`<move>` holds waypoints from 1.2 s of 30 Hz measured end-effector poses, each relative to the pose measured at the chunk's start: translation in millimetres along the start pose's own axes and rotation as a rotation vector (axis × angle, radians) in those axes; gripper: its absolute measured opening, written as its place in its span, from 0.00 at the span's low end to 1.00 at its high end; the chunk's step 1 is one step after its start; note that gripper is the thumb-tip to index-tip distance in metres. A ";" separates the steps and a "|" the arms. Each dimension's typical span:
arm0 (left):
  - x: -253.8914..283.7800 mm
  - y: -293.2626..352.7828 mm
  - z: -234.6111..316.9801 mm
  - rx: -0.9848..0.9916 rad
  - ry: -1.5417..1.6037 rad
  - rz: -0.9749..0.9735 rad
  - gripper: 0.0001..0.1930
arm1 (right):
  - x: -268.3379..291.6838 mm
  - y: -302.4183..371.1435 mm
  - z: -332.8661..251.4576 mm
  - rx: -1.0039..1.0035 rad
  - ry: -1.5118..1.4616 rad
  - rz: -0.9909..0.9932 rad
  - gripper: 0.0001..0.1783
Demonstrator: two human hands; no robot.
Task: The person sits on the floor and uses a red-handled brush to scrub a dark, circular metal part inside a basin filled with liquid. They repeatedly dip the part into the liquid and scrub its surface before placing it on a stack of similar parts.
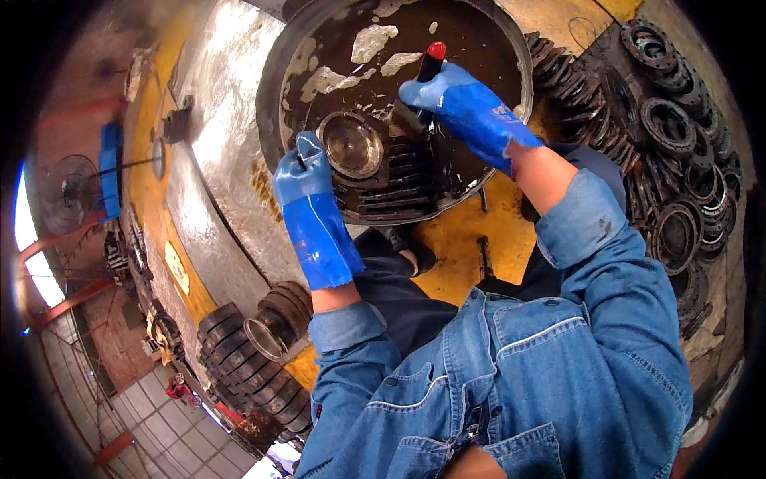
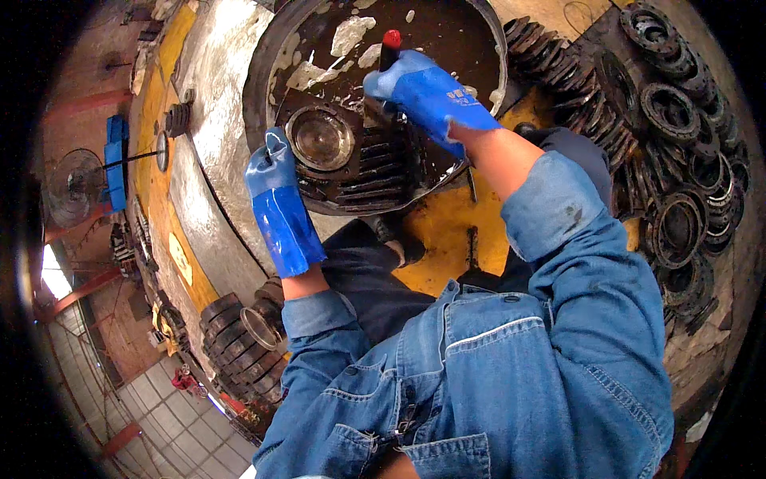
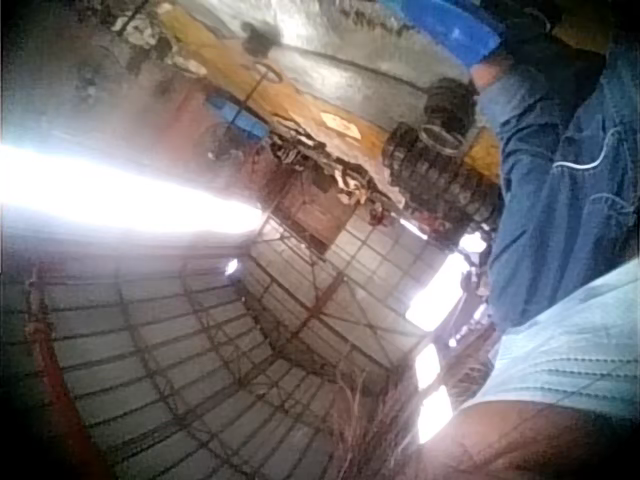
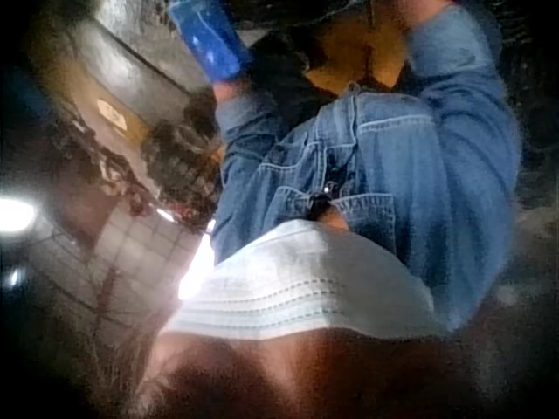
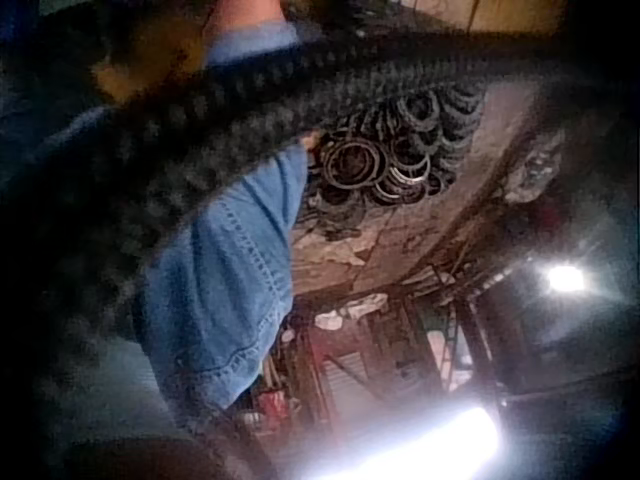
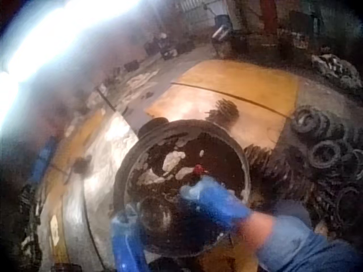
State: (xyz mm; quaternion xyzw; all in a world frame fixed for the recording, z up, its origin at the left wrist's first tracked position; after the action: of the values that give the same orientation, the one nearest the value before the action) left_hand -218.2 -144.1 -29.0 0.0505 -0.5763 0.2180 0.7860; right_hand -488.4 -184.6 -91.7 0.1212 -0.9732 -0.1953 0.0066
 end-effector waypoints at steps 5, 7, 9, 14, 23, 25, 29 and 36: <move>-4.4 -0.9 -1.2 -0.039 0.038 0.057 0.26 | -14.9 -5.0 2.4 0.171 -0.459 0.083 0.23; -5.0 -2.5 -1.6 -0.023 0.022 0.041 0.26 | -23.1 4.2 9.2 0.123 -0.454 0.002 0.22; -5.8 -6.3 -8.6 0.012 -0.052 0.035 0.27 | -22.8 2.2 14.8 0.071 -0.208 0.094 0.24; -5.0 -5.2 -6.5 0.006 -0.038 -0.004 0.29 | -11.8 -12.3 6.0 0.035 -0.079 0.145 0.22; -3.6 2.7 -2.5 -0.139 0.059 0.065 0.29 | -8.7 -39.9 17.2 0.064 0.171 0.144 0.21; -3.1 5.7 -2.0 -0.182 0.105 0.091 0.29 | -11.3 -21.2 -1.6 0.323 0.095 0.195 0.20; 7.2 11.3 6.1 -0.382 0.064 0.034 0.26 | -5.4 2.5 -43.2 0.634 0.250 0.257 0.16; 14.1 21.4 17.0 -0.614 0.123 -0.037 0.16 | -4.5 18.9 -60.6 1.159 0.805 0.155 0.22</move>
State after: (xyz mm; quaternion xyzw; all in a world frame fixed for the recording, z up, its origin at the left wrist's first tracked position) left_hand -238.4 -126.5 -14.0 -0.1920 -0.5657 0.0224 0.8016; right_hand -484.8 -189.5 -28.3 0.0985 -0.8481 0.4151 0.3141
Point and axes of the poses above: each hand's wrist, its own y-axis away from the middle knuckle, its own x-axis out of the back of the hand, z = x × y, the point moved 4 cm from there along -y, towards the middle knuckle, and after that the axes turned 6 degrees about -y, right-handed, at the moved point
